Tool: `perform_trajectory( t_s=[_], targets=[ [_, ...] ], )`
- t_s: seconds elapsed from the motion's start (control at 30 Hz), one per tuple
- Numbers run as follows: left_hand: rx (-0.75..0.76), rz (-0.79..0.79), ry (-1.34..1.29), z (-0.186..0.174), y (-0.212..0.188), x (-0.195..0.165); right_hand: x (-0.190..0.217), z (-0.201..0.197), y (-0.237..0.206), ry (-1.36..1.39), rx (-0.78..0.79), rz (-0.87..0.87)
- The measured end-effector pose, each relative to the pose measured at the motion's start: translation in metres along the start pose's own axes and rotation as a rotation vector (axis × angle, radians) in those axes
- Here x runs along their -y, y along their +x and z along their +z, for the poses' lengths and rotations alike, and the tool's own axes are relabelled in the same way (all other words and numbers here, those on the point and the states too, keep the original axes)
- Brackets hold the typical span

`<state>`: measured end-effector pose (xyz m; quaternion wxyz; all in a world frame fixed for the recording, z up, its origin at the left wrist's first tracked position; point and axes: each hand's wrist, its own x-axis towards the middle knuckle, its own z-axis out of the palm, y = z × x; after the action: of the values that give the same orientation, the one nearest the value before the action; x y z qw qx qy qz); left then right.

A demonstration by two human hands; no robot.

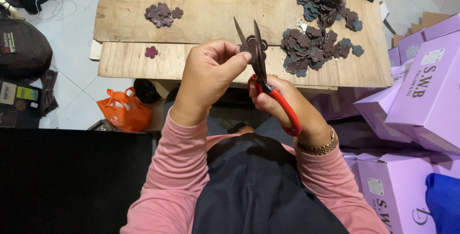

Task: The person sits at a workbench and trims the edges of small flower-shaped leather pieces with red-handled scissors, working one piece at a time and setting trimmed pieces on the table with a pile of finished pieces.

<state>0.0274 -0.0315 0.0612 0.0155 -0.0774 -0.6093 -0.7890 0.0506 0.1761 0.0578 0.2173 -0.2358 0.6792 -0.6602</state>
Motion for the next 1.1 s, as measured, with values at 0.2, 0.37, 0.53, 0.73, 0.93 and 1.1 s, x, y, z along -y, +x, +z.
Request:
perform_trajectory(
  t_s=[0.2, 0.37, 0.53, 0.73, 0.93, 1.1],
  targets=[
    [-0.005, 0.006, 0.014, -0.0001, -0.0004, 0.0008, -0.0036, -0.0021, 0.0004, -0.031, 0.001, -0.004],
    [-0.006, 0.01, 0.009, 0.0008, -0.0011, -0.0005, -0.0055, -0.0036, 0.0009, -0.101, -0.006, -0.017],
    [-0.027, 0.006, 0.071, 0.0003, -0.0014, -0.0021, -0.0078, -0.003, 0.0016, -0.088, -0.022, -0.006],
    [-0.025, 0.012, 0.019, 0.0006, -0.0003, 0.0009, -0.0097, 0.0005, 0.0024, -0.052, -0.048, 0.009],
    [-0.021, 0.018, 0.012, -0.0001, 0.0007, 0.0038, -0.0094, 0.0049, 0.0055, -0.045, -0.034, -0.044],
    [-0.009, 0.017, -0.007, -0.0002, 0.0012, 0.0061, -0.008, 0.0054, 0.0053, -0.056, -0.035, -0.058]
  ],
)
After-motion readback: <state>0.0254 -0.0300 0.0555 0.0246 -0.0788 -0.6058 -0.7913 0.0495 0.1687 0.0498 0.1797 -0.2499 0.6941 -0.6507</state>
